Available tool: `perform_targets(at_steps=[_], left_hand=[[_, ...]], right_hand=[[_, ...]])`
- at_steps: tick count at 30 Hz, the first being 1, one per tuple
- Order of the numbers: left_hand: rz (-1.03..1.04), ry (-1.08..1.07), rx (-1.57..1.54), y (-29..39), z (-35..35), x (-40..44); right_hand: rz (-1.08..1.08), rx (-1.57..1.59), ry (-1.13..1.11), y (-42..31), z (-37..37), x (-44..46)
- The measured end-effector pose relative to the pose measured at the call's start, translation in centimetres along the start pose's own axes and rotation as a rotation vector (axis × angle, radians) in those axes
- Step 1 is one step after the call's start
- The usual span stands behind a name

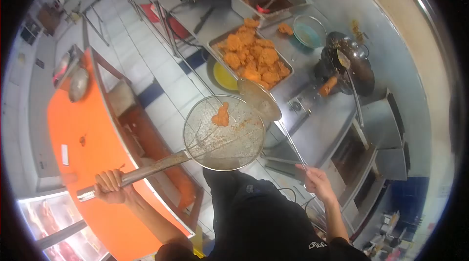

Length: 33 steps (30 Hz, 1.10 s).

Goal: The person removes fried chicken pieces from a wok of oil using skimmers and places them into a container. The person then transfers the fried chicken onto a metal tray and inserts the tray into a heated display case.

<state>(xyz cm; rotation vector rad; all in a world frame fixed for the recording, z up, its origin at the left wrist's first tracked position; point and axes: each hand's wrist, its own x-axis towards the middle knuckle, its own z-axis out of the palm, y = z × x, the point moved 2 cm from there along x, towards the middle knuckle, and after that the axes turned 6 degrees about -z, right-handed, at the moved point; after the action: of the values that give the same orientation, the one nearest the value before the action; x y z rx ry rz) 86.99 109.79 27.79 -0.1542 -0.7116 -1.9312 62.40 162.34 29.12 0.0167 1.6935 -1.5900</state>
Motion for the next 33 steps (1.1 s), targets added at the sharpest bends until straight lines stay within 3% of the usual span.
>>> perform_targets(at_steps=[2, 4, 9, 11, 12, 15, 19, 21, 22, 25, 29, 33], left_hand=[[-0.033, -0.053, 0.027, 0.3, 4.7, 4.9], [-0.094, -0.221, 0.088, -1.0, 9.5, 10.4], [-0.143, -0.029, 0.329, -10.8, 22.7, 21.3], [-0.216, -0.184, 0.355, -15.5, 25.7, 25.3], [-0.21, -0.17, 0.394, -18.0, 27.1, 26.7], [-0.307, -0.247, 0.414, -24.0, 30.6, 30.0], [-0.332, -0.349, 0.452, -29.0, 34.0, 32.2], [-0.406, -0.345, 0.479, -31.1, 34.5, 33.5], [-0.408, -0.36, 0.5, -32.1, 34.8, 34.1], [-0.433, -0.416, 0.518, -34.3, 36.3, 34.6], [-0.453, -0.467, 0.523, -37.0, 37.1, 35.1], [-0.516, -0.525, 0.477, -37.8, 37.6, 35.9]], right_hand=[[-0.076, -0.023, -0.007, -1.3, -0.3, 1.1], [-0.317, -0.319, 0.188, -2.0, -0.9, 2.5], [-0.491, -0.487, 0.292, -5.9, 0.3, 5.5], [-0.502, -0.58, 0.349, -6.9, 0.2, 6.7], [-0.606, -0.625, 0.376, -6.9, 0.1, 8.0], [-0.549, -0.852, 0.413, -9.4, 1.2, 10.2], [-0.643, -0.866, 0.535, -9.8, 1.1, 13.8], [-0.556, -0.887, 0.628, -9.5, 0.8, 14.1], [-0.638, -0.9, 0.701, -9.0, 0.8, 14.2], [-0.529, -0.768, 0.735, -9.2, 1.6, 13.6], [-0.567, -0.67, 0.77, -5.8, 3.2, 14.2], [-0.368, -0.707, 0.756, -3.6, 5.5, 15.3]])
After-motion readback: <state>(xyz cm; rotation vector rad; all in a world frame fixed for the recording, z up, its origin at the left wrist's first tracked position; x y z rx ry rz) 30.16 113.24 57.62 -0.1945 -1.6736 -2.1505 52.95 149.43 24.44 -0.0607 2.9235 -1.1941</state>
